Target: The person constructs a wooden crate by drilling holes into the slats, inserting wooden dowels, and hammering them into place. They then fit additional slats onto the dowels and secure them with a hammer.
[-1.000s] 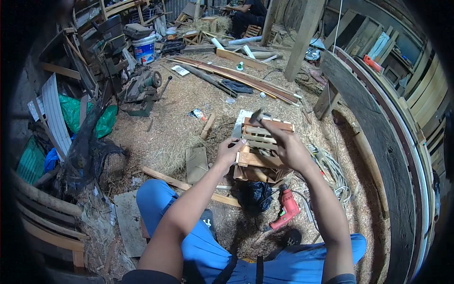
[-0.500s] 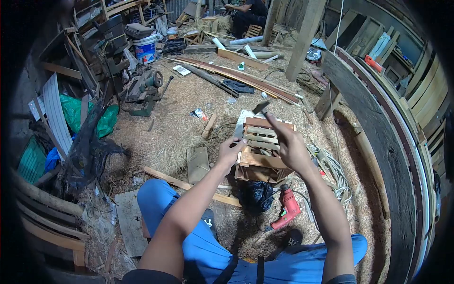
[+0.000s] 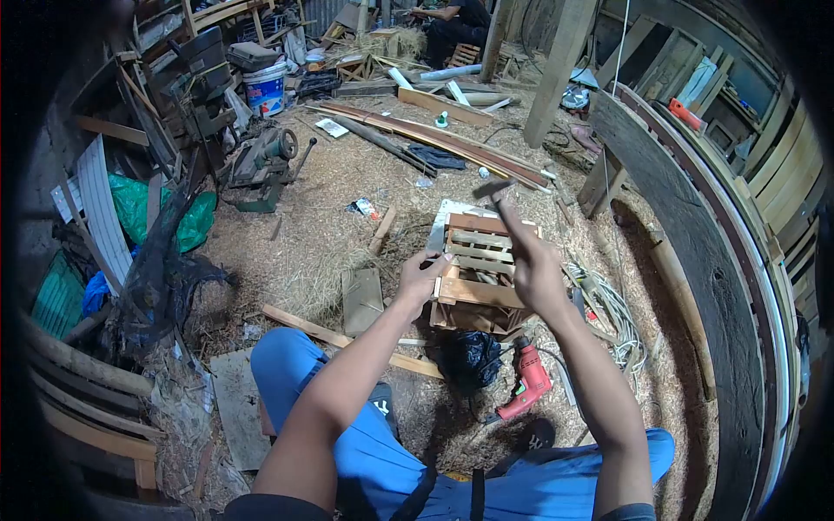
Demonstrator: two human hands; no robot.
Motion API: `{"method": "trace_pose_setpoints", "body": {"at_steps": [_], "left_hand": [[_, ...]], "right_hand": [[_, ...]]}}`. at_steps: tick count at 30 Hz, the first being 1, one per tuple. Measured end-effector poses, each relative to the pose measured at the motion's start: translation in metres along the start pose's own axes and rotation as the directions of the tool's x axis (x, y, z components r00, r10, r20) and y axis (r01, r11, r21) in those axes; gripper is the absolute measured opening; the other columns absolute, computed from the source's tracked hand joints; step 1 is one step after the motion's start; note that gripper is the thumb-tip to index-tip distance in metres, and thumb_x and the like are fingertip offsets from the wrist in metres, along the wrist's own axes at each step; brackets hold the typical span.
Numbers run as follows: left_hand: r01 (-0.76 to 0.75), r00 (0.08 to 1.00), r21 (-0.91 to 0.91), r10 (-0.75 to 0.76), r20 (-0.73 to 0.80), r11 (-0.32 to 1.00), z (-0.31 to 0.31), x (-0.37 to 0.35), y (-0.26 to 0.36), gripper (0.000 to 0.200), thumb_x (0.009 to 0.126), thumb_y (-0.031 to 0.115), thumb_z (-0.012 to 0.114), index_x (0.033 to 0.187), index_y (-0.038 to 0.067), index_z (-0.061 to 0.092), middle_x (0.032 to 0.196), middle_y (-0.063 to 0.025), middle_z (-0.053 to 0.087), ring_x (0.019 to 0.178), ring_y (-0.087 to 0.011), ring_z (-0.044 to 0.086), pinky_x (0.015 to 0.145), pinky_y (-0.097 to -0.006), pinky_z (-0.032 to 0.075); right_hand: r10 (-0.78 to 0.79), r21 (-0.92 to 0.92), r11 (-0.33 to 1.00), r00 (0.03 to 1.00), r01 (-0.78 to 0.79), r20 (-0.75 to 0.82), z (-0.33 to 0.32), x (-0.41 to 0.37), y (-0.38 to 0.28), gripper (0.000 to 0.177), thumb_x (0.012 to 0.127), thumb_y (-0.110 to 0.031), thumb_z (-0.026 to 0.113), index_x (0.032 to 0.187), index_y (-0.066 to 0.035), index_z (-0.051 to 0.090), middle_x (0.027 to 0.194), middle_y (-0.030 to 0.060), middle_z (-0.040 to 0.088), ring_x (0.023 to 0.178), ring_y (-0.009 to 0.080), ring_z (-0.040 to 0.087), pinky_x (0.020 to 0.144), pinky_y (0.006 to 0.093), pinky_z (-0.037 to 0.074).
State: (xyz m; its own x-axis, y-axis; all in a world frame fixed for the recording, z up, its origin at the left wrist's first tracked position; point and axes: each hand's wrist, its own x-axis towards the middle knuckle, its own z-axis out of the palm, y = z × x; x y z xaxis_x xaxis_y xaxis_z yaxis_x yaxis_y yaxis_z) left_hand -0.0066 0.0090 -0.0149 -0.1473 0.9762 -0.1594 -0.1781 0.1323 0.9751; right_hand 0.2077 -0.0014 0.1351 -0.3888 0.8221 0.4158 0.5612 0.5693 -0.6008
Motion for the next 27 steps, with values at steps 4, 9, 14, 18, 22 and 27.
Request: {"method": "trace_pose_setpoints", "body": {"at_steps": [4,9,14,18,22,27], "left_hand": [[0.005,1.000,-0.008,-0.005,-0.025,1.000,0.002,-0.004,0.001,0.031,0.099,0.028,0.073,0.114,0.001,0.071,0.098,-0.0042,0.071,0.087,-0.0110,0.064,0.077,-0.0287,0.052],[-0.028,0.999,0.010,0.028,-0.033,1.000,0.000,0.004,-0.007,0.031,0.098,0.029,0.074,0.113,0.003,0.072,0.098,-0.0039,0.070,0.086,-0.0108,0.064,0.076,-0.0284,0.052],[-0.011,1.000,-0.008,0.011,-0.018,1.000,0.000,-0.002,0.002,0.030,0.098,0.029,0.074,0.111,0.002,0.072,0.096,-0.0033,0.069,0.084,-0.0103,0.063,0.073,-0.0276,0.051],[0.011,0.999,-0.016,-0.012,-0.041,1.000,0.004,-0.007,0.007,0.029,0.098,0.028,0.074,0.110,0.002,0.072,0.094,-0.0031,0.068,0.083,-0.0099,0.063,0.071,-0.0278,0.051],[-0.026,0.999,0.006,0.026,-0.025,1.000,0.002,-0.001,-0.001,0.028,0.098,0.027,0.074,0.110,0.002,0.072,0.094,-0.0035,0.069,0.083,-0.0098,0.062,0.070,-0.0281,0.051],[-0.003,0.999,-0.007,0.003,-0.049,1.000,0.002,0.001,-0.002,0.027,0.099,0.026,0.073,0.110,0.002,0.072,0.095,-0.0037,0.069,0.083,-0.0102,0.062,0.072,-0.0283,0.051]], "right_hand": [[0.221,-0.305,0.950,0.837,-0.068,0.500,0.000,-0.002,0.005,0.078,0.081,0.005,0.059,0.154,-0.020,0.050,0.117,0.0319,0.068,0.111,0.0471,0.066,0.096,0.0514,0.054],[-0.060,-0.082,0.993,0.965,0.083,0.254,-0.003,0.004,0.010,0.076,0.084,0.006,0.054,0.155,-0.021,0.048,0.118,0.0299,0.068,0.109,0.0482,0.065,0.096,0.0523,0.053],[0.015,-0.036,0.999,0.981,-0.008,0.193,0.002,-0.001,0.002,0.076,0.084,0.003,0.055,0.155,-0.023,0.048,0.106,0.0317,0.069,0.100,0.0493,0.067,0.092,0.0538,0.053],[0.151,-0.244,0.969,0.879,-0.041,0.452,-0.008,0.001,-0.001,0.076,0.083,0.002,0.056,0.154,-0.023,0.050,0.115,0.0297,0.068,0.100,0.0451,0.069,0.091,0.0502,0.053],[-0.010,-0.093,0.995,0.982,0.029,0.189,-0.013,0.010,-0.005,0.071,0.086,0.003,0.054,0.153,-0.022,0.051,0.117,0.0277,0.068,0.105,0.0466,0.067,0.095,0.0506,0.054],[-0.117,0.006,0.993,0.992,0.117,0.055,0.001,-0.003,0.004,0.071,0.086,0.007,0.052,0.152,-0.018,0.051,0.115,0.0300,0.068,0.107,0.0464,0.067,0.093,0.0519,0.052]]}}
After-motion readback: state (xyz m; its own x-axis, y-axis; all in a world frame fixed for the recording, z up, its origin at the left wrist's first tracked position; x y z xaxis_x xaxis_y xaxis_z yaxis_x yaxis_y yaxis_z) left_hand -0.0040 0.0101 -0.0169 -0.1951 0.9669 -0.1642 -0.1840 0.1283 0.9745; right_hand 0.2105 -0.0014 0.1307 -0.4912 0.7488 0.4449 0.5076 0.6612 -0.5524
